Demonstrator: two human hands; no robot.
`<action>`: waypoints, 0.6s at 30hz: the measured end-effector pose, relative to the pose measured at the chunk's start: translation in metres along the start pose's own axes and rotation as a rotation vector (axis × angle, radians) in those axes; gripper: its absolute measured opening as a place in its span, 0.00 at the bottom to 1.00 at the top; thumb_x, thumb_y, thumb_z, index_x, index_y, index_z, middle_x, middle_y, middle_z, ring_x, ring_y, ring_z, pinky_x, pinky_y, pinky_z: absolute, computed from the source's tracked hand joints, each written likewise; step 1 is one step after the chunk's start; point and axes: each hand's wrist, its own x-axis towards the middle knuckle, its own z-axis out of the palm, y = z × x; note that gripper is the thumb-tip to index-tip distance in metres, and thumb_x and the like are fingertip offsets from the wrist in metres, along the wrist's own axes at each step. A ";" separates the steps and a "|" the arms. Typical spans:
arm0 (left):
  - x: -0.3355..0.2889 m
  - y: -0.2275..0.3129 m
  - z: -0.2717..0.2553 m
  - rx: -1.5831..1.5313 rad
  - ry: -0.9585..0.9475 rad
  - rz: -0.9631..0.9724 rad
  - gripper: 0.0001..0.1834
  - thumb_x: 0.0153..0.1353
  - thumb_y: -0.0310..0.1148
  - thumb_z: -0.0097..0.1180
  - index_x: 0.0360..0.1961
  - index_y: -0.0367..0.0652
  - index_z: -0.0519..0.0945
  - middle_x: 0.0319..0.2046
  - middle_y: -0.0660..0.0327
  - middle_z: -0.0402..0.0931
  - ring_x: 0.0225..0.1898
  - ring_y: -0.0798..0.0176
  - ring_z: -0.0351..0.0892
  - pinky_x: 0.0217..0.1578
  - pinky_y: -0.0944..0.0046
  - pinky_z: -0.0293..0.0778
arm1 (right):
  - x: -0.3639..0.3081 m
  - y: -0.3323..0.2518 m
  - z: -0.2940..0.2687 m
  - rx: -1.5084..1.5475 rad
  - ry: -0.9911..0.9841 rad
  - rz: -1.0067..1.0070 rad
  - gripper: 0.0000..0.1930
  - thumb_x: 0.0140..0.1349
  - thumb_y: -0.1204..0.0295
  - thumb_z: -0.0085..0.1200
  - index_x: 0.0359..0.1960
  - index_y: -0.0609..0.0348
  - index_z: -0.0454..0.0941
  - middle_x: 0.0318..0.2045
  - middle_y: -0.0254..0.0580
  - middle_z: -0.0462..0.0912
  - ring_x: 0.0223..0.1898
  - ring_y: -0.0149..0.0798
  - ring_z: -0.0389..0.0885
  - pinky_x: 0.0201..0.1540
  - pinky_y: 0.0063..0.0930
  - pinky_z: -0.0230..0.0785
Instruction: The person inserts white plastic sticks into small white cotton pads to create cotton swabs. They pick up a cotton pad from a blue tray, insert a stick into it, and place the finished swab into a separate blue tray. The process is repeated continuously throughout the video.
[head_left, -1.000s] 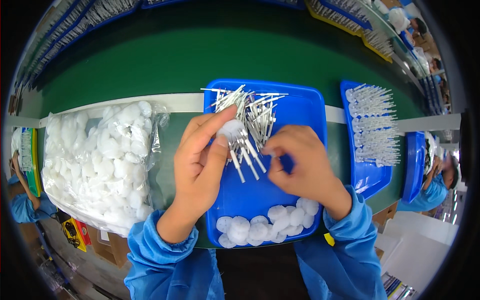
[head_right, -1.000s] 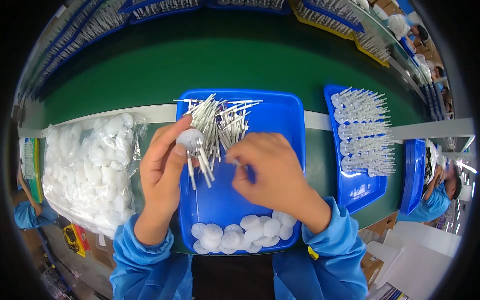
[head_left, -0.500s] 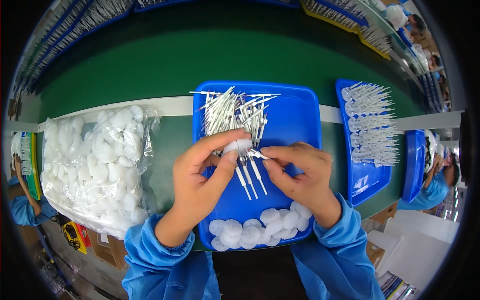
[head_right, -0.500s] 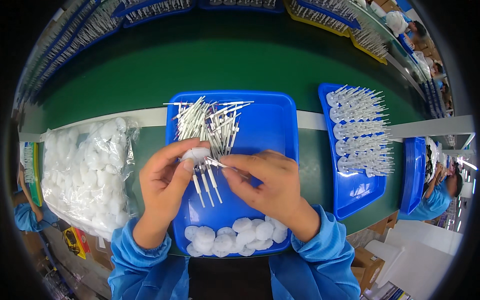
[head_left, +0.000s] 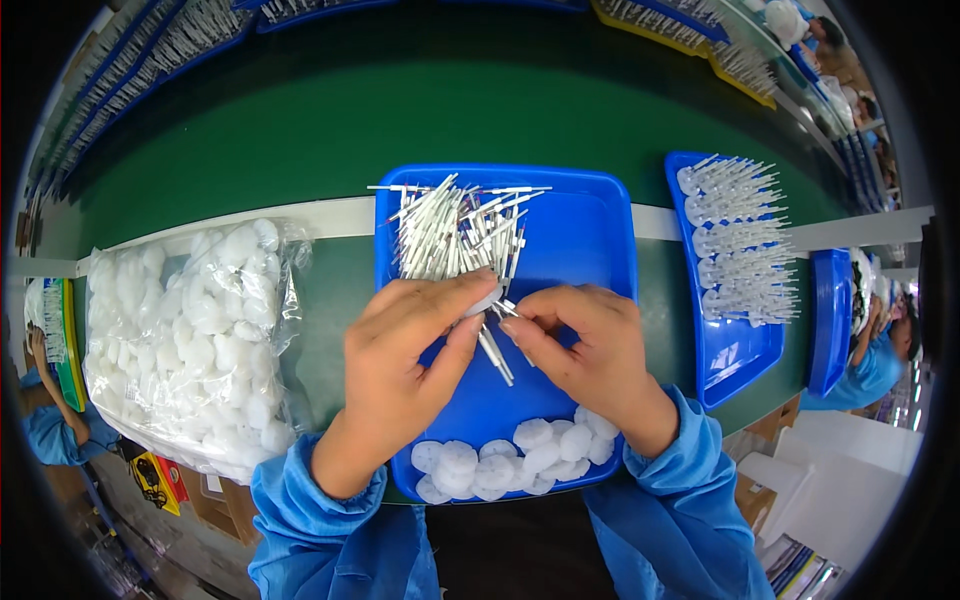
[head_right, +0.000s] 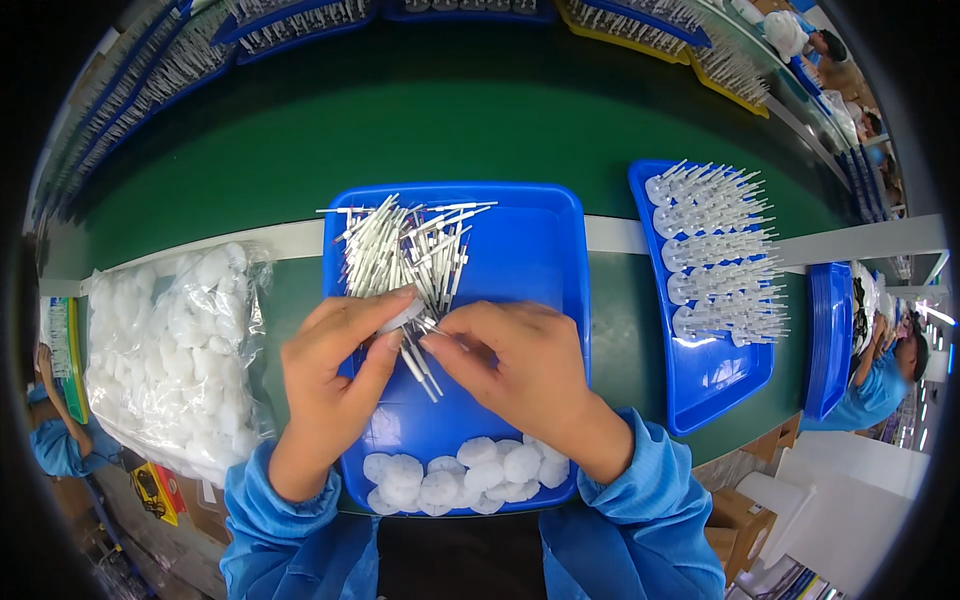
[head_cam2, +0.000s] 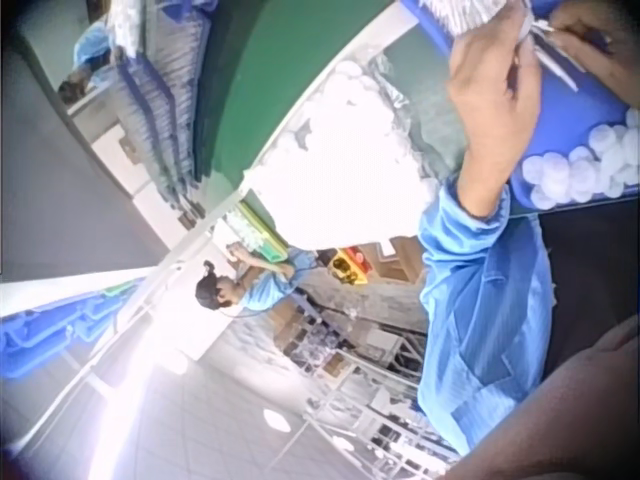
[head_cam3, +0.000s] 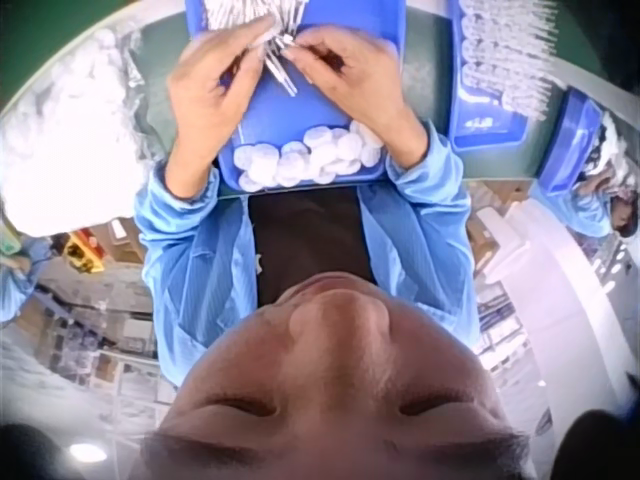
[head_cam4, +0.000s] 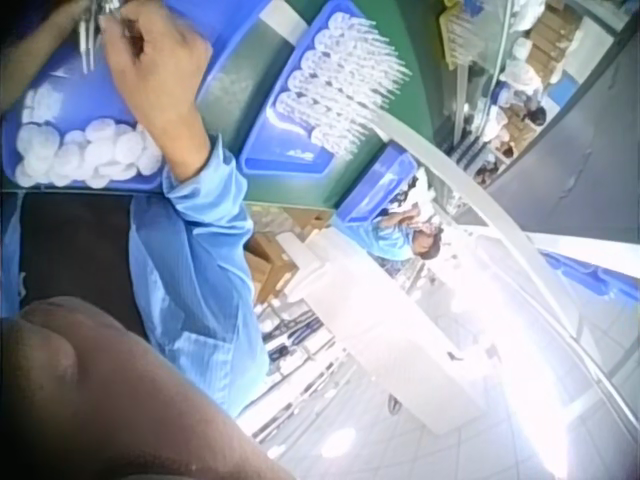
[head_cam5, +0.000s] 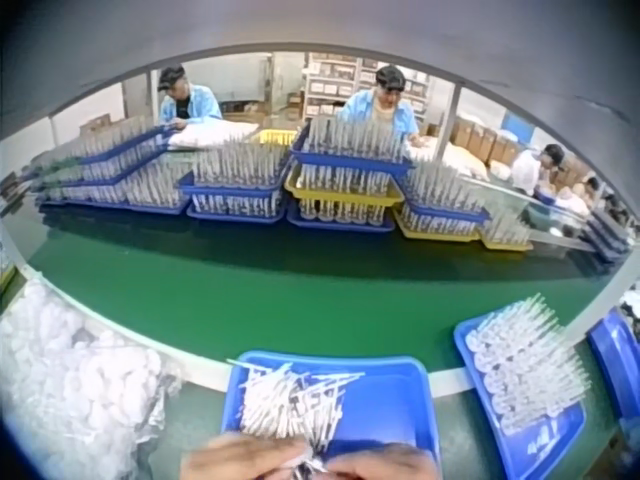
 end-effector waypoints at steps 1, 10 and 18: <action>0.000 0.001 0.001 0.028 -0.003 0.015 0.21 0.61 0.18 0.69 0.56 0.40 0.91 0.48 0.52 0.92 0.43 0.54 0.90 0.41 0.60 0.84 | -0.001 0.002 0.003 -0.023 0.028 -0.004 0.08 0.60 0.69 0.77 0.39 0.51 0.90 0.25 0.36 0.89 0.22 0.38 0.86 0.28 0.32 0.76; -0.009 0.013 0.008 0.100 0.002 -0.100 0.20 0.60 0.20 0.72 0.55 0.36 0.91 0.32 0.52 0.89 0.31 0.53 0.88 0.34 0.57 0.82 | 0.003 0.000 0.002 -0.247 0.101 -0.208 0.07 0.59 0.72 0.75 0.38 0.53 0.91 0.26 0.35 0.89 0.24 0.41 0.87 0.31 0.34 0.76; -0.010 0.016 0.006 -0.078 -0.028 -0.255 0.22 0.60 0.26 0.77 0.57 0.38 0.90 0.37 0.54 0.90 0.36 0.55 0.87 0.38 0.58 0.81 | 0.003 0.002 0.001 -0.183 0.068 -0.208 0.10 0.58 0.73 0.76 0.41 0.54 0.91 0.27 0.35 0.89 0.26 0.40 0.87 0.34 0.34 0.76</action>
